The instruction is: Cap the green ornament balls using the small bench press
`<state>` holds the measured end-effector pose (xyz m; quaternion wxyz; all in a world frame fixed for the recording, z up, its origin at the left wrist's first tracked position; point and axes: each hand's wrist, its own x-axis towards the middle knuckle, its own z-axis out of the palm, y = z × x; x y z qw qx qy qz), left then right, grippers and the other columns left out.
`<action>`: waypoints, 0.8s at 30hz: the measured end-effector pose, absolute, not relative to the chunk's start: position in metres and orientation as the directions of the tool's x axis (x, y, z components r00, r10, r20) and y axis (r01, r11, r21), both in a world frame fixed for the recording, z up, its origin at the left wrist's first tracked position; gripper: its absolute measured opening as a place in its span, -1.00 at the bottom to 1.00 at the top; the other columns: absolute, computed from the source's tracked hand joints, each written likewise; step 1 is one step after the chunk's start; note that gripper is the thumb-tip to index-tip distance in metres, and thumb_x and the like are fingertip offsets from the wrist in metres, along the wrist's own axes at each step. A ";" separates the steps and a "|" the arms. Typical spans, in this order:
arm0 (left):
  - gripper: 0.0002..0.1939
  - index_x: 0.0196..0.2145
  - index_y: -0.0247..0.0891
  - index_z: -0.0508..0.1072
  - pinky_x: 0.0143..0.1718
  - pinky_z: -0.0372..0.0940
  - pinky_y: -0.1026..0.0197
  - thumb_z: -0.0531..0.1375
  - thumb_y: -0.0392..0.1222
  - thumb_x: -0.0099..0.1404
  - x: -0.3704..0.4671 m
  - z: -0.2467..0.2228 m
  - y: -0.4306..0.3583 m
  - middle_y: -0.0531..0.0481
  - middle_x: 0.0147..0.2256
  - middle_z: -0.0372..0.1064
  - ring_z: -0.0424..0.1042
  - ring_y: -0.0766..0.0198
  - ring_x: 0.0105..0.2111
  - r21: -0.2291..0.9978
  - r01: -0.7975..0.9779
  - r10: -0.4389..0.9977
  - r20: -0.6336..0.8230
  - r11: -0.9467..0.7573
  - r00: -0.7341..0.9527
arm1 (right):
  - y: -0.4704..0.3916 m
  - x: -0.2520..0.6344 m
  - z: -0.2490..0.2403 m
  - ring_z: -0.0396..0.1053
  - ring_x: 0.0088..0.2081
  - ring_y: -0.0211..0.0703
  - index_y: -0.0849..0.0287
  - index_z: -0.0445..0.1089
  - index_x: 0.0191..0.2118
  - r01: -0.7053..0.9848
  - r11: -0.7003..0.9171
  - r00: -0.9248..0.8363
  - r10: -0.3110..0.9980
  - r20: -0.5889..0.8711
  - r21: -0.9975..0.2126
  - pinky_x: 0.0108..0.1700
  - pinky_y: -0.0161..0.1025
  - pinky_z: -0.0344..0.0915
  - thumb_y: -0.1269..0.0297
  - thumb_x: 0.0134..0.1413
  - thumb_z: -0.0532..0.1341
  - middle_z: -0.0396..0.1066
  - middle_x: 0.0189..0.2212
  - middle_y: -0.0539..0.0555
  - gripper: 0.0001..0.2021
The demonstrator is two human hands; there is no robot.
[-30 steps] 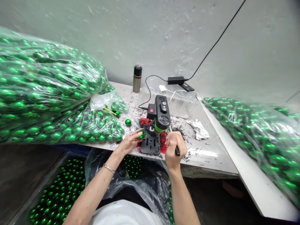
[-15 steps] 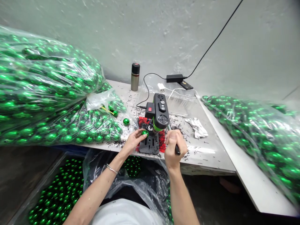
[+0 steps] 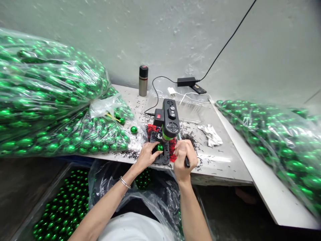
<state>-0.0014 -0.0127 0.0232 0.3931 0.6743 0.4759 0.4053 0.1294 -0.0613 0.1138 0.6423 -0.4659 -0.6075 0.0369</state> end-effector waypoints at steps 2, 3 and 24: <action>-0.68 -0.12 -0.14 0.56 0.13 0.11 -0.08 0.37 -0.17 0.12 0.001 0.021 -0.012 -0.14 -0.16 0.52 0.37 -0.06 -0.07 0.926 0.291 0.960 0.184 -0.242 0.211 | -0.062 0.129 0.114 0.26 -0.44 -0.27 0.13 0.19 -0.49 0.518 0.564 0.258 0.613 0.747 -0.642 -0.38 -0.25 0.21 0.41 0.29 0.01 0.23 -0.50 -0.02 -0.72; -0.68 -0.13 -0.13 0.56 0.15 0.09 -0.09 0.37 -0.17 0.12 0.001 0.020 -0.012 -0.14 -0.14 0.52 0.37 -0.06 -0.06 0.930 0.272 0.958 0.193 -0.248 0.214 | -0.063 0.129 0.113 0.27 -0.44 -0.27 0.13 0.20 -0.49 0.519 0.565 0.258 0.611 0.748 -0.641 -0.38 -0.25 0.21 0.42 0.28 0.01 0.23 -0.49 -0.02 -0.72; -0.66 -0.11 -0.13 0.57 0.14 0.11 -0.08 0.36 -0.08 0.13 0.002 0.013 -0.010 -0.14 -0.13 0.52 0.35 -0.05 -0.04 0.941 0.219 0.952 0.209 -0.258 0.223 | -0.050 0.134 0.025 0.37 -0.45 -0.24 0.10 0.13 -0.48 0.601 0.639 0.227 0.438 0.870 -0.479 -0.06 0.04 0.34 0.28 0.33 -0.10 0.23 -0.47 -0.05 -0.68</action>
